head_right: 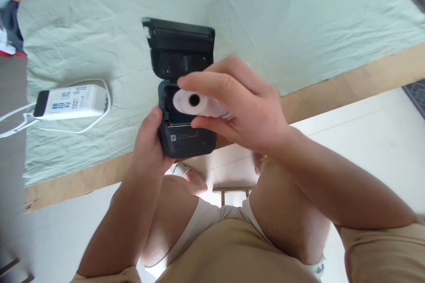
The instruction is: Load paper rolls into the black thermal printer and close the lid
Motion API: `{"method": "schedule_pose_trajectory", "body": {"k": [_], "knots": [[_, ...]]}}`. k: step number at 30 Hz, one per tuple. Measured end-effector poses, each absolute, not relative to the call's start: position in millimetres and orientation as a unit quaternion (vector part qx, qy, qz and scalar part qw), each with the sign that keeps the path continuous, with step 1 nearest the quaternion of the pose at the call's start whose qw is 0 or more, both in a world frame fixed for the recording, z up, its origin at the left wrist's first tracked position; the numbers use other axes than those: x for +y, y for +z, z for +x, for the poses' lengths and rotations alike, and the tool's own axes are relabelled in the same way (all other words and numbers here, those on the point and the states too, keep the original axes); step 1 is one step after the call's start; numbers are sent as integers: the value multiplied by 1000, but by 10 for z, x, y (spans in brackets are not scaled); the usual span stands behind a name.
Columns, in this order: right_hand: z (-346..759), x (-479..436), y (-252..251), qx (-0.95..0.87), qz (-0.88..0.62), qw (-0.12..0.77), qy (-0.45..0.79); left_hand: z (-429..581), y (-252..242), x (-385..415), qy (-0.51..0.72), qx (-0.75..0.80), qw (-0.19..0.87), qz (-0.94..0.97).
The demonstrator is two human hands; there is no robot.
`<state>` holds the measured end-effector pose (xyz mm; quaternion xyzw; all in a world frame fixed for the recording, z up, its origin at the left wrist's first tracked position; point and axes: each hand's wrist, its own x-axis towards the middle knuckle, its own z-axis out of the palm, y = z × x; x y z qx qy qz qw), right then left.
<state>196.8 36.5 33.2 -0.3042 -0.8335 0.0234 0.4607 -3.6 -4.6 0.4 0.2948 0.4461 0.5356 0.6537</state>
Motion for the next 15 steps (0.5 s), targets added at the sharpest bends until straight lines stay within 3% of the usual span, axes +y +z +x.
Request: {"method": "schedule_pose_trajectory", "body": {"k": [5,15], "knots": [[1807,386,289,-832,-372,409,45,-44,2,-41,520,433,654,337],[1904,387,284,-861,-316,391,73,-39,43,-37,498,440,680,312]]}}
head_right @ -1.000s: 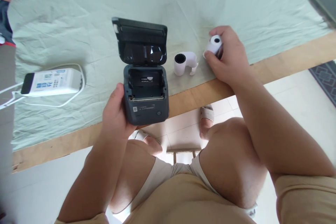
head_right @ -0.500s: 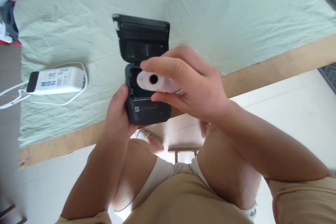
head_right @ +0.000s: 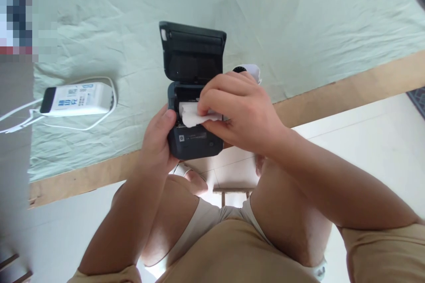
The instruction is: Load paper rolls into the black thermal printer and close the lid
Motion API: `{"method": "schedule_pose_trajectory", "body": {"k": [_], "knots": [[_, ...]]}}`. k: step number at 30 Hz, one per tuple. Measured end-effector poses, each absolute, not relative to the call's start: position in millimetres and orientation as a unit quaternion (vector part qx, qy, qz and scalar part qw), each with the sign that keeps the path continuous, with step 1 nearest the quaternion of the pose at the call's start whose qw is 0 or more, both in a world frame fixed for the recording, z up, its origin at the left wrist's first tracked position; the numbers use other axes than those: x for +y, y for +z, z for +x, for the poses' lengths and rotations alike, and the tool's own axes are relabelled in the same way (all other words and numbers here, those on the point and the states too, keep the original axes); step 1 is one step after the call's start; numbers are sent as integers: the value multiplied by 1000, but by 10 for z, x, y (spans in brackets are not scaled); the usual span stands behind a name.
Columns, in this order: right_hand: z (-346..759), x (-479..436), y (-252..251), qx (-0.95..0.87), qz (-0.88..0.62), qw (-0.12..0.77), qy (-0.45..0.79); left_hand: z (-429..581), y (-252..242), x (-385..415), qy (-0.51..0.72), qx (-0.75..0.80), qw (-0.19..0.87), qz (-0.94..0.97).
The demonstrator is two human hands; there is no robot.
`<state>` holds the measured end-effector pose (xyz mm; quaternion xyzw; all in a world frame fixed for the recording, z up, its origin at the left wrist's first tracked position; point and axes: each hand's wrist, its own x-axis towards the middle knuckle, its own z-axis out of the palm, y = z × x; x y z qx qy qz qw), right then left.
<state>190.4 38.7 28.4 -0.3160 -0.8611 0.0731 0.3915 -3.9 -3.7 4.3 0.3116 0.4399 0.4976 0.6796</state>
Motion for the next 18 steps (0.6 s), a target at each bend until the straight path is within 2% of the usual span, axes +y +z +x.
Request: {"method": "schedule_pose_trajectory", "body": {"k": [5,10,14,18], "knots": [[1897,286,240,-890,-241,380,69,-50,22,-28,518,415,674,324],[1855,260,186,-895,-238,371,74,-58,35,-11,519,431,656,338],[1900,288,232,-868,-235,434,65,-67,35,-21,513,456,635,355],[1996,339,306,-793,-353,496,32,-76,23,-36,504,463,635,358]]}}
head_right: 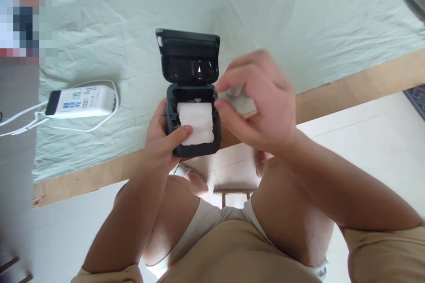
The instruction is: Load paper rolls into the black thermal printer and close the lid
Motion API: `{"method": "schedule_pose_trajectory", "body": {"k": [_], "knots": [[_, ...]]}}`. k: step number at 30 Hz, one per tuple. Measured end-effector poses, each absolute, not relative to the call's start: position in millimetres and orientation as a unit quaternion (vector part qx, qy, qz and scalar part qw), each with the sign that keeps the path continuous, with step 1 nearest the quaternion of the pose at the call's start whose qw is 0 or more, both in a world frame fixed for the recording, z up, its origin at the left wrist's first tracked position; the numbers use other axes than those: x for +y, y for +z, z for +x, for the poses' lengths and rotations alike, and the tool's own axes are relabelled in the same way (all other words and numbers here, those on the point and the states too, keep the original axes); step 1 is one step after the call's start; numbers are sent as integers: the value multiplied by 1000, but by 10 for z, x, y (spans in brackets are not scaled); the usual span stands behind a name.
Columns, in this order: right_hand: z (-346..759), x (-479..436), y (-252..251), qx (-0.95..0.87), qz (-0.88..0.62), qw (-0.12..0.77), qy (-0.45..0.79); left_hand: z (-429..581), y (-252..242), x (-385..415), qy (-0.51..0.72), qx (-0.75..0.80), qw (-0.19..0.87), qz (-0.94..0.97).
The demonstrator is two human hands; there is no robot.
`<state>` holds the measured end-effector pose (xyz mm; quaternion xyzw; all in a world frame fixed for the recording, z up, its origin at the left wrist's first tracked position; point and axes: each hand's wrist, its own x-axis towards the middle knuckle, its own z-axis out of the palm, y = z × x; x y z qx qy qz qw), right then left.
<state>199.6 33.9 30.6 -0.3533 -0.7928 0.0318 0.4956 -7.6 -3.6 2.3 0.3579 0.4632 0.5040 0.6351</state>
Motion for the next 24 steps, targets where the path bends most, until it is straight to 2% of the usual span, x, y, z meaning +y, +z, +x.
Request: {"method": "schedule_pose_trajectory", "body": {"k": [7,14,18,24], "knots": [[2003,452,338,-792,-437,424,50,-77,20,-32,496,461,635,373],[1895,267,222,-850,-316,422,-27,-69,25,-34,516,449,638,353],[1910,240,120,-878,-294,378,10,-66,15,-15,512,464,627,359],[1959,287,136,-882,-286,372,34,-43,36,-10,505,477,625,355]]}}
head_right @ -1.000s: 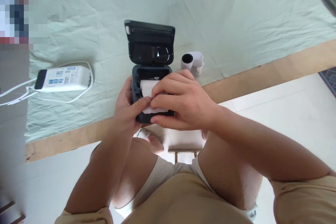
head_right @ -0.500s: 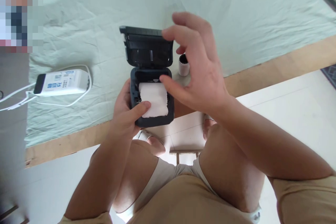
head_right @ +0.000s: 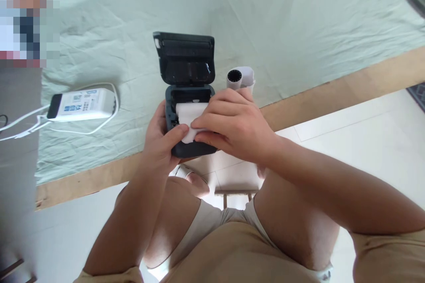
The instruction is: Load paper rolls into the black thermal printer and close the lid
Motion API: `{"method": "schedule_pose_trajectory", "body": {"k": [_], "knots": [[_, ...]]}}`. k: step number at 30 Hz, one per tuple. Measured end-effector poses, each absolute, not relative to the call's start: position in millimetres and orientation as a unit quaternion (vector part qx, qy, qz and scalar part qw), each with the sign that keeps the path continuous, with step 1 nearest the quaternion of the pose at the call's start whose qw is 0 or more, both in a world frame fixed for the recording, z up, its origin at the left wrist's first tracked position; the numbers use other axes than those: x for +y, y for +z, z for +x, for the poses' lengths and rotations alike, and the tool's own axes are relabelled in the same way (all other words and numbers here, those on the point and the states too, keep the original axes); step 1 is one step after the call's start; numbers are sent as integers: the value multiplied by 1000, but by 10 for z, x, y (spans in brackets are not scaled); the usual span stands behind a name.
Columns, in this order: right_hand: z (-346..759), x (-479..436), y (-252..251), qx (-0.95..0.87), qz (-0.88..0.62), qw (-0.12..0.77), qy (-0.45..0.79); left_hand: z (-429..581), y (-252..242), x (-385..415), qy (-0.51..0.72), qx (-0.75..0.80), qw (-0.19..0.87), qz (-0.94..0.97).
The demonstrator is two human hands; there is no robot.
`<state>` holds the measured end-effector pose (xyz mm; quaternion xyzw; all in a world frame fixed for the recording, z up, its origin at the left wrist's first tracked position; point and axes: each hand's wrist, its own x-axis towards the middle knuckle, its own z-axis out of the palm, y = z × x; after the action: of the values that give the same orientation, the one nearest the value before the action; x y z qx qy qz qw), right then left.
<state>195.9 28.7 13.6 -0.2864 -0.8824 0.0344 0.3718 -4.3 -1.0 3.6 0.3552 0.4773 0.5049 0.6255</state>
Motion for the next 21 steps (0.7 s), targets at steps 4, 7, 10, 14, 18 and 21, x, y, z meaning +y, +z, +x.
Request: {"method": "schedule_pose_trajectory", "body": {"k": [4,7,10,14,18,21], "knots": [[1942,288,131,-875,-288,389,4,-27,63,-12,515,472,628,342],[1935,283,139,-866,-284,410,-7,-33,59,-13,521,456,638,336],[1941,271,173,-858,-295,420,-14,-49,47,-13,513,451,648,337],[1928,242,187,-877,-253,409,4,-66,27,-16,519,442,641,351],[1916,229,170,-890,-216,399,43,-77,9,-27,516,451,635,356],[1941,263,192,-856,-248,452,46,-83,9,-32,501,460,642,354]]}}
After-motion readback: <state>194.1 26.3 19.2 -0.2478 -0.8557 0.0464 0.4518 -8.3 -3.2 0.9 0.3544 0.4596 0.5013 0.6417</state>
